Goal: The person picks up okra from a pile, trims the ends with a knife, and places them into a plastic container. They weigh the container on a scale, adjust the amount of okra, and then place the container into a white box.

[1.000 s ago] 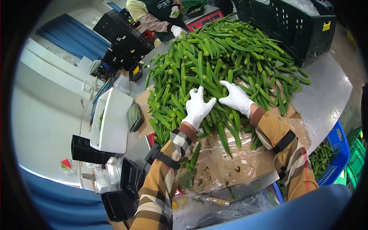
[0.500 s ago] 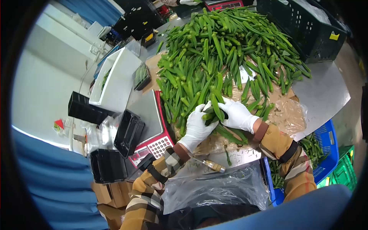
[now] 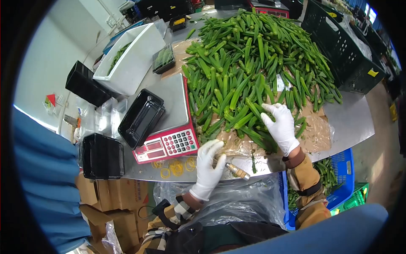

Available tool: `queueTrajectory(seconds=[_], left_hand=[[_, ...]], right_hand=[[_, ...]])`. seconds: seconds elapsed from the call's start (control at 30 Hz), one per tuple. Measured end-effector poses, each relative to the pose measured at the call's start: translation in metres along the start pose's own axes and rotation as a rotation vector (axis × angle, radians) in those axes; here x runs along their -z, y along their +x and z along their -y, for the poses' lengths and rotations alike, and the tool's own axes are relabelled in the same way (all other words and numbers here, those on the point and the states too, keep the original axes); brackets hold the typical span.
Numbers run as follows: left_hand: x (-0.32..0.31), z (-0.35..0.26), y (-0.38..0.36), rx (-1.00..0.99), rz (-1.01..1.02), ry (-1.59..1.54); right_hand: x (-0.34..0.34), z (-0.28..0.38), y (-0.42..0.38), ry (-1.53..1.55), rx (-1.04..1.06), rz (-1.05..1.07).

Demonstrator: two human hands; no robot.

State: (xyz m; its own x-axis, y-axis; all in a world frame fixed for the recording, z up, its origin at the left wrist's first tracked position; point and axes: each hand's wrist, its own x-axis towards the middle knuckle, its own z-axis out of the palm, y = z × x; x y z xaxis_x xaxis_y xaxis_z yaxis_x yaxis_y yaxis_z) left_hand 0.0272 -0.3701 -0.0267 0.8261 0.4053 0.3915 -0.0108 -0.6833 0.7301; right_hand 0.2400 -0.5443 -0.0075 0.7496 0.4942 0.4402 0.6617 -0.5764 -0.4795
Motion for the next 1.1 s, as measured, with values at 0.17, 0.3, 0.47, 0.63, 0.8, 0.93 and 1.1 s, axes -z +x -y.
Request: queueTrajectory(seconds=[0.17,0.3,0.47,0.63,0.8,0.93,1.1], left_hand=[[0.002,-0.005,-0.033,0.000,0.045,-0.115],[0.007,-0.007,-0.048,0.098,0.102,-0.197],[0.004,-0.008,-0.049,0.248,0.170,-0.419],[0.009,-0.015,-0.030,0.296,0.242,-0.619],[-0.001,-0.010,-0.031,0.591,0.272,-1.249],[0.001,0.005,-0.029,0.783,0.243,-1.633],[0.014,0.011,-0.022,0.868,0.252,-1.780]], right_hand=[[-0.029,-0.013,-0.011,-0.043,-0.055,-0.086],[-0.005,-0.008,-0.024,0.559,-0.473,-0.210],[0.014,0.013,-0.076,1.364,-0.776,-0.183],[0.009,0.058,-0.103,1.619,-0.970,-0.115],[0.004,0.097,-0.116,1.103,-0.753,0.302],[0.005,0.099,-0.104,0.669,-0.467,0.251],[-0.016,0.034,-0.054,-0.065,-0.137,-0.193]])
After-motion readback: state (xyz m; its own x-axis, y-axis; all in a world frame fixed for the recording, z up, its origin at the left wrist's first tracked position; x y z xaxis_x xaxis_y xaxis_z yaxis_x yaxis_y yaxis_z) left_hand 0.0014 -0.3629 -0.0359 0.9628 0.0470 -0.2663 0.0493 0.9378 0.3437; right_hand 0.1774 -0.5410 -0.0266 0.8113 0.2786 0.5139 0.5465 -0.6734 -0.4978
